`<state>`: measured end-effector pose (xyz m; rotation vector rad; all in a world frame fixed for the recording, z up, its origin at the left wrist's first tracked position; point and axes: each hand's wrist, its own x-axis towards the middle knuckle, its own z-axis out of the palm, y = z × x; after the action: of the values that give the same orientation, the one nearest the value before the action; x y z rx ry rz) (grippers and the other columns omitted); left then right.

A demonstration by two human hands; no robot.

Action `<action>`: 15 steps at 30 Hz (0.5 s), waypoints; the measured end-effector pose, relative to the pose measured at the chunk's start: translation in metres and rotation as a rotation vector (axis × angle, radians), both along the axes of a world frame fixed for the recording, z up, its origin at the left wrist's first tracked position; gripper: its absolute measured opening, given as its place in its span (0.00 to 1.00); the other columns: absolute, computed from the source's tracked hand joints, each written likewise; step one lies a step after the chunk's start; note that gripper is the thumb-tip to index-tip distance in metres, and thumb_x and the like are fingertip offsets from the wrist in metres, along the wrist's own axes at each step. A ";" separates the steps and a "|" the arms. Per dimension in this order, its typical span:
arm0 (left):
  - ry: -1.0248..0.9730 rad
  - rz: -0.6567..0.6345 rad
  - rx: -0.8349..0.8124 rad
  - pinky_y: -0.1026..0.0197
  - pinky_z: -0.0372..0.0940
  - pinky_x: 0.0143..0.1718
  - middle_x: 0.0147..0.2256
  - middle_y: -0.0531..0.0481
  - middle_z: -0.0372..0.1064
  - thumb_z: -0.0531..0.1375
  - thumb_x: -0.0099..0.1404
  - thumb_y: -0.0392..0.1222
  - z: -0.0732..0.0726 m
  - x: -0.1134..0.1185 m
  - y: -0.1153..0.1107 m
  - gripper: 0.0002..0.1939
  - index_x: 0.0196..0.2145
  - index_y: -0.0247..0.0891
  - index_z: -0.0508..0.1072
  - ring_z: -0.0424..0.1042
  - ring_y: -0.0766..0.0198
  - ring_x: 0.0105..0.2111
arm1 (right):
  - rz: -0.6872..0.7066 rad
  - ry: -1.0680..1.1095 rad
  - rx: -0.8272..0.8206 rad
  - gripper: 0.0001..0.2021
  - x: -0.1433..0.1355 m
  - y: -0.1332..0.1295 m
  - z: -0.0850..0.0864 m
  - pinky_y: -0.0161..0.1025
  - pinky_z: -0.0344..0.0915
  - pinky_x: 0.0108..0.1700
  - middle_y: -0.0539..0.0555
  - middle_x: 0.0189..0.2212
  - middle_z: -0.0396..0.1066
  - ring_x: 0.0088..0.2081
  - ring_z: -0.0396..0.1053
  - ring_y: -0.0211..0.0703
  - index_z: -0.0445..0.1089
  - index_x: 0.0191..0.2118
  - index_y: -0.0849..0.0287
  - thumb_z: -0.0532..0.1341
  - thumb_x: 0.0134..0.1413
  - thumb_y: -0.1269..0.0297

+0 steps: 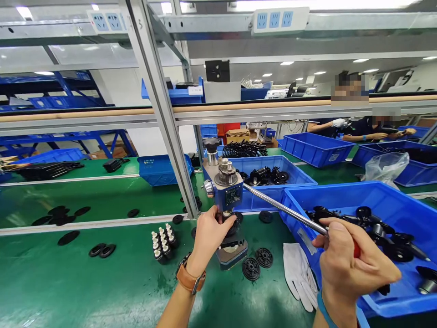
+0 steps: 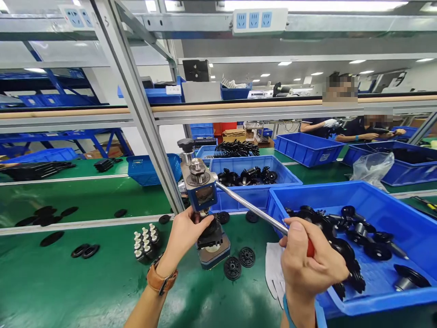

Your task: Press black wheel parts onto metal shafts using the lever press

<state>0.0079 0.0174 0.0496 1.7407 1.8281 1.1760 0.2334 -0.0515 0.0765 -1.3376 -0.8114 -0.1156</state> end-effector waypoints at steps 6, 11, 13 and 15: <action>0.057 0.019 0.039 0.60 0.53 0.26 0.19 0.57 0.63 0.66 0.56 0.55 0.006 -0.008 -0.001 0.20 0.21 0.44 0.60 0.63 0.62 0.21 | 0.127 -0.062 0.016 0.14 0.009 -0.002 0.006 0.39 0.61 0.22 0.49 0.15 0.67 0.17 0.66 0.43 0.79 0.31 0.58 0.59 0.61 0.57; 0.005 -0.081 0.022 0.60 0.57 0.28 0.20 0.55 0.69 0.65 0.56 0.55 0.007 0.022 -0.021 0.14 0.24 0.43 0.70 0.68 0.60 0.23 | 0.257 -0.303 -0.099 0.16 0.021 0.007 0.080 0.35 0.60 0.29 0.47 0.17 0.66 0.22 0.64 0.37 0.73 0.27 0.57 0.58 0.65 0.57; -0.146 -0.284 -0.005 0.61 0.62 0.30 0.25 0.53 0.75 0.63 0.60 0.55 -0.002 0.057 -0.025 0.14 0.29 0.41 0.75 0.72 0.60 0.27 | 0.236 -0.432 -0.065 0.19 0.022 0.019 0.118 0.35 0.57 0.31 0.47 0.18 0.65 0.23 0.62 0.36 0.69 0.25 0.57 0.57 0.67 0.56; -0.290 -0.486 -0.069 0.61 0.64 0.31 0.29 0.51 0.77 0.61 0.63 0.54 -0.012 0.104 -0.022 0.15 0.34 0.39 0.77 0.74 0.60 0.29 | 0.219 -0.537 -0.042 0.21 0.021 0.032 0.147 0.36 0.56 0.31 0.48 0.21 0.65 0.25 0.62 0.36 0.67 0.25 0.57 0.56 0.68 0.53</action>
<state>0.1121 -0.0047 0.0372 1.7327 1.1762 1.0774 0.2543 -0.0194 0.2232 -1.2617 -1.4138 -0.2935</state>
